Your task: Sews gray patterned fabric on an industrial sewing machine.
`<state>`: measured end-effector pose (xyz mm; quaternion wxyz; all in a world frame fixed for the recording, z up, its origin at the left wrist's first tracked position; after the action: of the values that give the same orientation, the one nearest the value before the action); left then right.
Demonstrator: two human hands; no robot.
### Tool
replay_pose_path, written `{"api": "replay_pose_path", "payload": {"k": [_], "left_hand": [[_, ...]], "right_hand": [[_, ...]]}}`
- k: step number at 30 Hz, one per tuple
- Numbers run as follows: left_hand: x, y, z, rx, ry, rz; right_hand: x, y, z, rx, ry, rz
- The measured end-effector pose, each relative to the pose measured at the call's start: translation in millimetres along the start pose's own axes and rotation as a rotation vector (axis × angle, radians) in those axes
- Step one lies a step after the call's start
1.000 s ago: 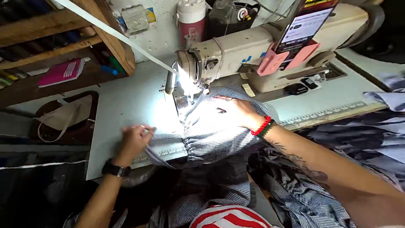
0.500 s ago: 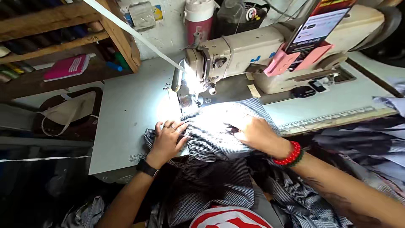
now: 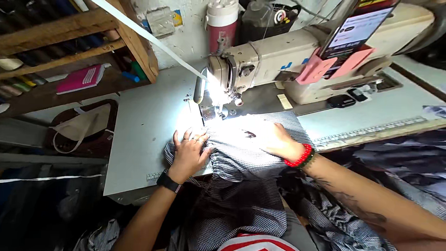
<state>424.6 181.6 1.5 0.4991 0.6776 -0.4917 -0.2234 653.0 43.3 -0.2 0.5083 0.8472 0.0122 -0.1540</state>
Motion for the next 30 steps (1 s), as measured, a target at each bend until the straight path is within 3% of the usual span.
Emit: {"api": "replay_pose_path", "payload": {"k": [15,17,21,25,28,30], "left_hand": [[-31.0,-3.1,-52.0,-0.169,0.011,0.046],[-33.0,-3.0,-59.0,-0.155,-0.007,0.053],[-18.8,-0.6,-53.3,-0.209,-0.097,0.022],[-21.7,-4.5,-59.5,-0.141,-0.109,0.102],[-9.7,-4.1,-52.3,-0.122,-0.249,0.169],[-16.8,-5.5,-52.9,-0.16,-0.188,0.189]], "right_hand": [[31.2,-4.7,-46.8,-0.103,-0.031,-0.023],[31.2,-2.4,-56.7,-0.015,0.038,-0.054],[0.8,5.6,-37.1,-0.023,0.025,0.083],[27.1,3.9,-29.7,-0.115,-0.141,0.048],[17.8,9.4,-21.9,-0.089,-0.066,0.067],[16.8,9.2,-19.5,-0.115,-0.034,0.017]]}}
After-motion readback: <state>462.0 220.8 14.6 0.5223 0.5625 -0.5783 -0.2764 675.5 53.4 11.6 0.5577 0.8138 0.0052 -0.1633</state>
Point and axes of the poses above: each hand's wrist, its own z-axis away from the middle knuckle, its own y-axis out of the back of the hand, x = y × z, the point moved 5 cm from there along -z, towards the middle knuckle, and after that the axes turned 13 degrees about x, right-handed, at the moved point
